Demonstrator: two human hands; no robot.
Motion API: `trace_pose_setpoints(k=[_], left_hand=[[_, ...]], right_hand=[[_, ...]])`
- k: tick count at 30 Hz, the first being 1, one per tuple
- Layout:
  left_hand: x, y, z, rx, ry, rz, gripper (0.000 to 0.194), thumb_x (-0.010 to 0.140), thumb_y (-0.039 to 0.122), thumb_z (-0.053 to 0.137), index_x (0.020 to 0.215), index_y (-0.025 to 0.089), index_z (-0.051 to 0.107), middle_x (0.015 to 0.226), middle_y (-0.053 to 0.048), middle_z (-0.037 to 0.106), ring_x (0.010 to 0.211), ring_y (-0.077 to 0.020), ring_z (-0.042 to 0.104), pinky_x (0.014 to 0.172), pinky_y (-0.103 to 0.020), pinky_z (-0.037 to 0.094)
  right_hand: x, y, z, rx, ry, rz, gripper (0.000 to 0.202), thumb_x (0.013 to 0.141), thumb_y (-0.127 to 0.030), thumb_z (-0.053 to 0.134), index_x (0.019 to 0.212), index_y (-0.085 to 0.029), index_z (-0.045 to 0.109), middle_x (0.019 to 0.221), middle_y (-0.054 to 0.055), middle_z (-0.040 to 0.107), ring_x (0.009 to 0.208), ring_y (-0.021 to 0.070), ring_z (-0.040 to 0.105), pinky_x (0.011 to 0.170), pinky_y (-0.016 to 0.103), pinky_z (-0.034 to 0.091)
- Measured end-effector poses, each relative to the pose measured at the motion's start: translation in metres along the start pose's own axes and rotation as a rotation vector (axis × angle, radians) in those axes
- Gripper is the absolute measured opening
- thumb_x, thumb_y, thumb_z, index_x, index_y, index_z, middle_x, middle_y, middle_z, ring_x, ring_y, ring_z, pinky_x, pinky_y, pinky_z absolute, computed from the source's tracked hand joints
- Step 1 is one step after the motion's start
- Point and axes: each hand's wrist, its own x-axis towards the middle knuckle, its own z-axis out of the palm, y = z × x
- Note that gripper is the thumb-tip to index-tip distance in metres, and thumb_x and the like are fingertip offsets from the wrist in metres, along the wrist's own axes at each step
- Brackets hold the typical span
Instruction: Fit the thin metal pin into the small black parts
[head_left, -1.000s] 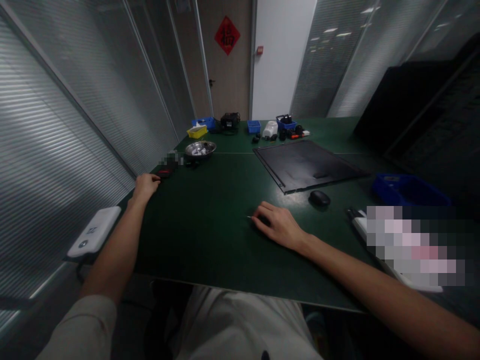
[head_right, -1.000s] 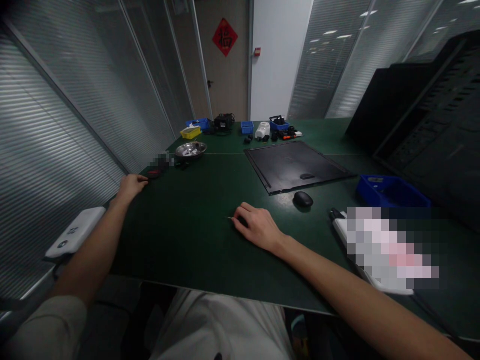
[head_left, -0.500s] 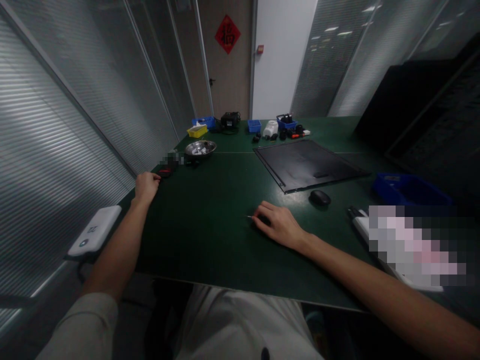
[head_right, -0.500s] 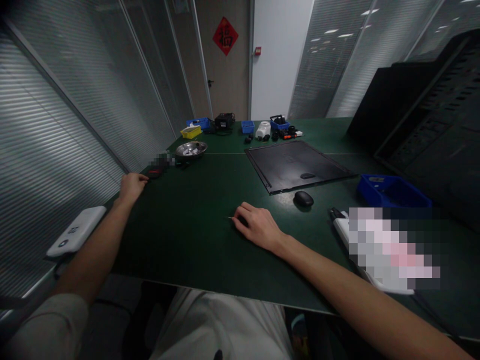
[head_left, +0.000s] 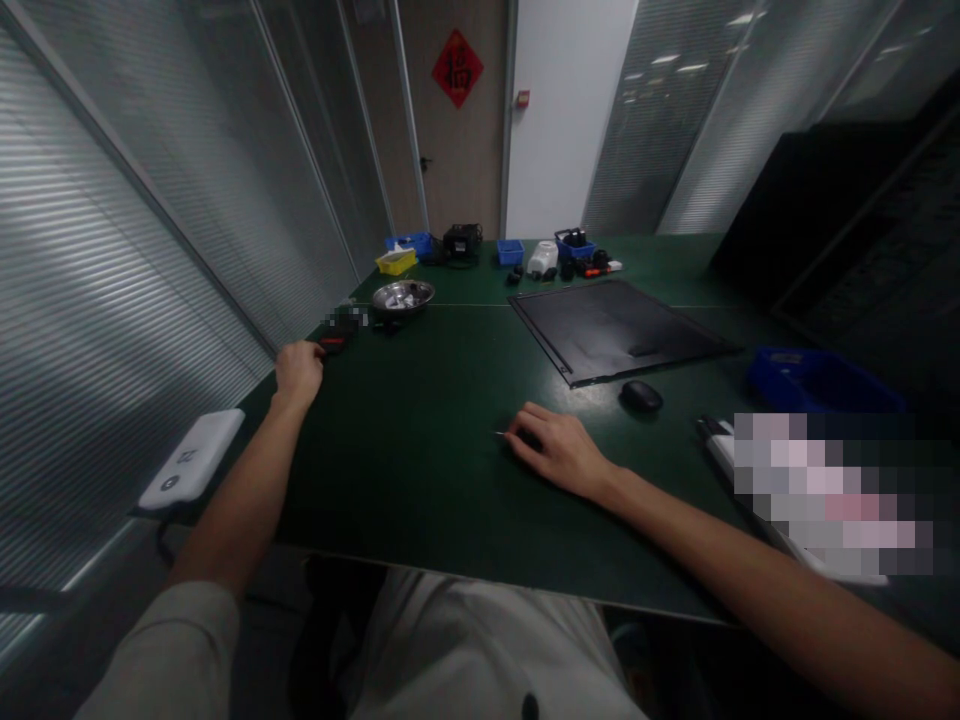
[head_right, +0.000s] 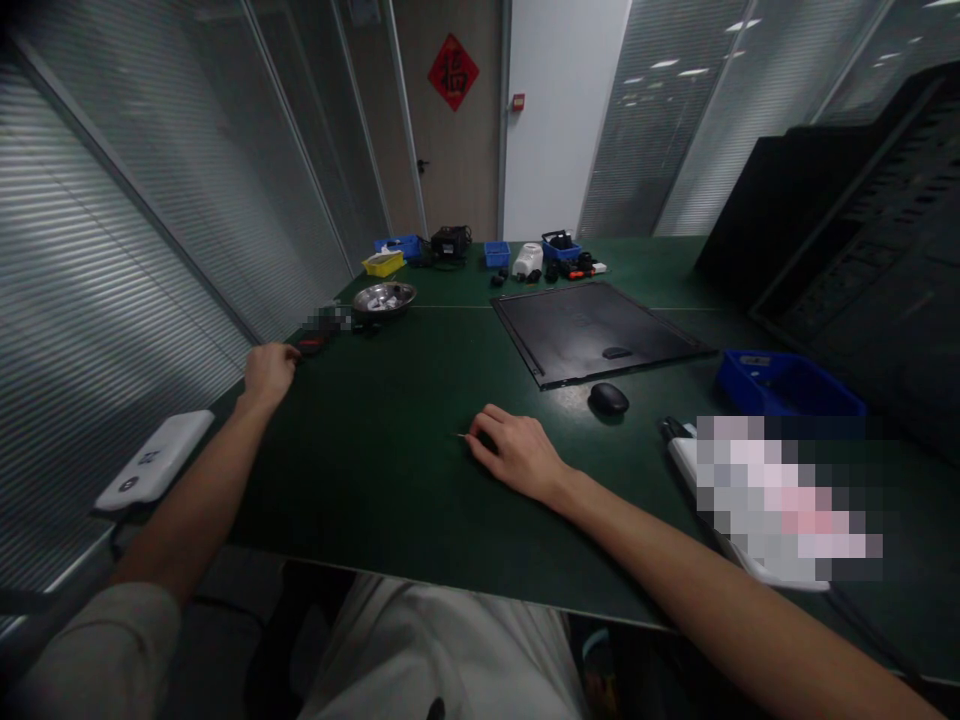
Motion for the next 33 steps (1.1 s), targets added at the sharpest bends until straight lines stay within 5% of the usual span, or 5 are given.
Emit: trace_pose_setpoints(k=[33], left_hand=[[-0.001,0.004,-0.006,0.056,-0.032,-0.087,0.027,0.093,0.021,0.056,0.108,0.015,0.078,0.11,-0.02,0.073,0.107,-0.038,0.066,0.092,-0.049,0.052]], right_hand=[[0.0,-0.002,-0.001,-0.007,-0.012,-0.001,0.019,0.106,-0.034,0.052,0.103,-0.021,0.065,0.1,0.003,0.063,0.072,0.0135,0.057,0.062,0.027,0.037]])
